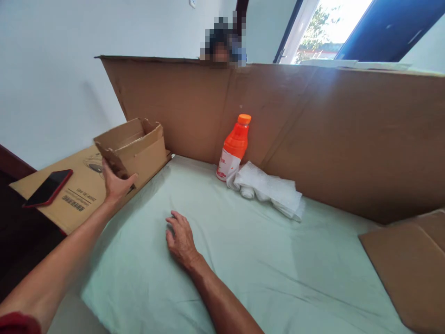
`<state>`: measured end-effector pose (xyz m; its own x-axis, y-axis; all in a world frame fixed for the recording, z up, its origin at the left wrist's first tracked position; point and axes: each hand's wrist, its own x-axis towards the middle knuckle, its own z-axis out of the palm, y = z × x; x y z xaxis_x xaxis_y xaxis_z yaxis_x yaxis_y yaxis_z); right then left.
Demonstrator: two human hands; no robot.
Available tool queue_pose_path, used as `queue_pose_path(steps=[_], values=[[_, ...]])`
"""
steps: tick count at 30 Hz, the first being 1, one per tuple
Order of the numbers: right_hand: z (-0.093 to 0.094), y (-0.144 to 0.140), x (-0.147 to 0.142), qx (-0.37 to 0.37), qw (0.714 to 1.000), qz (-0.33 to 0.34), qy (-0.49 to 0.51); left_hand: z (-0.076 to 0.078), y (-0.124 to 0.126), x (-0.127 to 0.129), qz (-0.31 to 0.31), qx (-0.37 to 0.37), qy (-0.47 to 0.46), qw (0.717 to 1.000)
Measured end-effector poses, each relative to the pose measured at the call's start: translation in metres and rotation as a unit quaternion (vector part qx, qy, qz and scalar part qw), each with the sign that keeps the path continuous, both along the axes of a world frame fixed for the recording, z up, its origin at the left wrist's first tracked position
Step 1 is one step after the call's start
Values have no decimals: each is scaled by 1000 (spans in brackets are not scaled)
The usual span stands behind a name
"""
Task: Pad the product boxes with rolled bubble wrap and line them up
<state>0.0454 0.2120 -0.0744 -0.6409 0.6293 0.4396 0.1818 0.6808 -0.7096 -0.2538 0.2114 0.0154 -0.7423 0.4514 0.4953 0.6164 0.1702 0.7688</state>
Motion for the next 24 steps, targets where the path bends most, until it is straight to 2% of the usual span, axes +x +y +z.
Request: queue_pose_path(steps=[3, 6, 15, 17, 19, 21, 24], values=[[4, -1, 4, 20, 1000, -10, -7, 6, 38, -3, 26, -9, -6, 1000], [4, -2, 5, 40, 999, -11, -12, 9, 62, -5, 36, -13, -18, 999], [0, -3, 2, 36, 999, -20, -11, 12, 82, -13, 32, -32, -34, 998], [-1, -4, 2, 29, 999, -20, -11, 9, 79, -10, 26, -29, -34, 999], [-1, -3, 2, 25, 1000, -16, -6, 0, 68, 1, 22, -25, -30, 999], [-1, -1, 2, 19, 1000, -12, 0, -15, 48, 20, 11, -28, -20, 999], [4, 2, 0, -5, 1000, -15, 0, -44, 9, 60, -54, -58, 0, 997]])
